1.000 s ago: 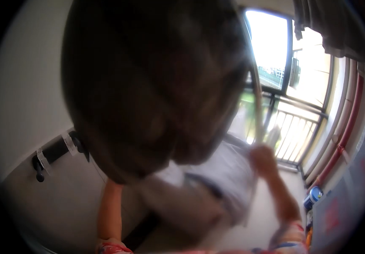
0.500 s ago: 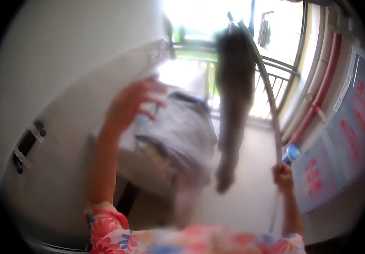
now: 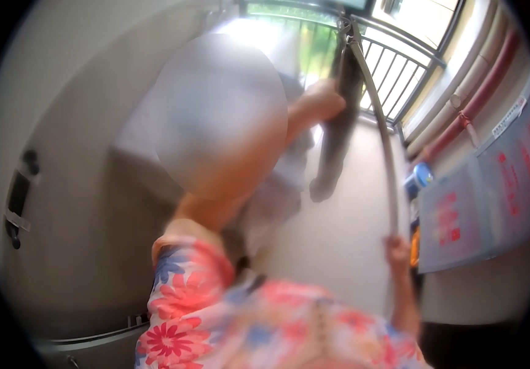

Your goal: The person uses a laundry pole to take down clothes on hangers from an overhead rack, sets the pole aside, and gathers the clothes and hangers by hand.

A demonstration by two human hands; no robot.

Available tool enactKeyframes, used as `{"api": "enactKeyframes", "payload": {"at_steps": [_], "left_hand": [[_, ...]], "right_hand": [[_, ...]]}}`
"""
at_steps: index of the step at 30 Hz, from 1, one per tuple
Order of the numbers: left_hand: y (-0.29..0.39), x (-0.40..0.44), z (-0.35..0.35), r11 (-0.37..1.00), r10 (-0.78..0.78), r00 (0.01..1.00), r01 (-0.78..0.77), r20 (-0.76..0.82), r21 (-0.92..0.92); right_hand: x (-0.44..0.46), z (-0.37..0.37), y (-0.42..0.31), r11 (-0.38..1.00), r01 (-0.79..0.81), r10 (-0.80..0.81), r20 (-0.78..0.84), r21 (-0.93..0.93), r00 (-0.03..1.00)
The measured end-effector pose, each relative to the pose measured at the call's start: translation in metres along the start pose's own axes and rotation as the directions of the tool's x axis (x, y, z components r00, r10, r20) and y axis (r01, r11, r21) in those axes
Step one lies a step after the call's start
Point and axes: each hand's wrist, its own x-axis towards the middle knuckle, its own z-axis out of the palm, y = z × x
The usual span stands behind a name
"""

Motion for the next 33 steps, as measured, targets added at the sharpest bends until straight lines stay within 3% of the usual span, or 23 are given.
{"api": "enactKeyframes", "payload": {"at_steps": [1,3,4,5,7,9,13,15,17,21,22,23,25,28,30,31,33], "left_hand": [[-0.012,0.004,-0.002,0.994,0.042,0.997,-0.048,-0.063,-0.096],[-0.048,0.016,-0.024,0.883,0.164,0.986,-0.165,-0.041,-0.439],[-0.069,0.023,-0.037,0.779,0.229,0.972,-0.215,-0.052,-0.589],[-0.075,0.014,-0.058,0.599,0.285,0.958,-0.164,0.018,-0.784],[-0.116,0.023,-0.088,0.805,0.38,0.907,-0.422,-0.183,-0.417],[-0.139,0.003,-0.131,0.821,0.308,0.93,-0.367,-0.201,-0.437],[-0.213,-0.022,-0.193,0.905,0.258,0.926,-0.332,-0.277,-0.267],[-0.291,-0.026,-0.222,0.867,0.12,0.924,-0.276,-0.364,-0.414],[-0.339,-0.035,-0.258,0.845,0.022,0.936,-0.205,-0.352,-0.495],[-0.345,-0.07,-0.263,0.919,-0.228,0.908,0.082,-0.35,-0.385],[-0.343,-0.078,-0.258,0.915,-0.319,0.871,0.181,-0.373,-0.36],[-0.315,-0.088,-0.254,0.931,-0.362,0.823,0.296,-0.437,-0.214],[-0.297,-0.093,-0.25,0.936,-0.339,0.801,0.34,-0.493,-0.092],[-0.292,-0.096,-0.255,0.864,-0.197,0.76,0.433,-0.619,0.256],[-0.273,-0.093,-0.257,0.705,-0.03,0.739,0.493,-0.673,0.51],[-0.261,-0.093,-0.252,0.743,0.083,0.724,0.414,-0.685,0.527],[-0.214,-0.094,-0.231,0.973,0.018,0.889,0.089,-0.457,0.211]], "right_hand": [[0.005,0.006,-0.001,1.0,-0.002,0.002,0.008,0.013,1.0],[0.015,0.018,-0.009,1.0,0.011,-0.012,0.032,0.011,0.999],[0.022,0.024,-0.017,1.0,0.028,-0.028,0.048,-0.002,0.998],[0.029,0.031,-0.025,0.999,0.048,-0.047,0.065,-0.012,0.997],[0.038,0.048,-0.042,0.997,0.014,-0.006,0.117,-0.071,0.993],[0.047,0.07,-0.051,0.996,-0.015,0.03,0.161,-0.093,0.986],[0.065,0.126,-0.058,0.996,-0.033,0.051,0.234,-0.082,0.971],[0.076,0.144,-0.059,0.995,-0.036,0.061,0.261,-0.098,0.963],[0.08,0.155,-0.073,0.994,-0.103,0.111,0.294,-0.04,0.949],[0.077,0.169,-0.076,0.964,-0.252,0.203,0.375,0.086,0.904],[0.073,0.174,-0.079,0.975,-0.215,0.178,0.367,0.062,0.913],[0.069,0.18,-0.081,0.984,-0.177,0.151,0.36,0.039,0.921],[0.065,0.182,-0.074,0.999,-0.029,0.044,0.363,-0.046,0.931],[0.065,0.182,-0.085,0.99,-0.136,0.144,0.36,-0.05,0.922],[0.065,0.178,-0.089,0.992,-0.117,0.126,0.371,-0.047,0.92],[0.063,0.176,-0.09,0.993,-0.108,0.116,0.365,-0.041,0.924],[0.054,0.177,-0.078,0.999,-0.043,0.038,0.392,0.004,0.919]]}}
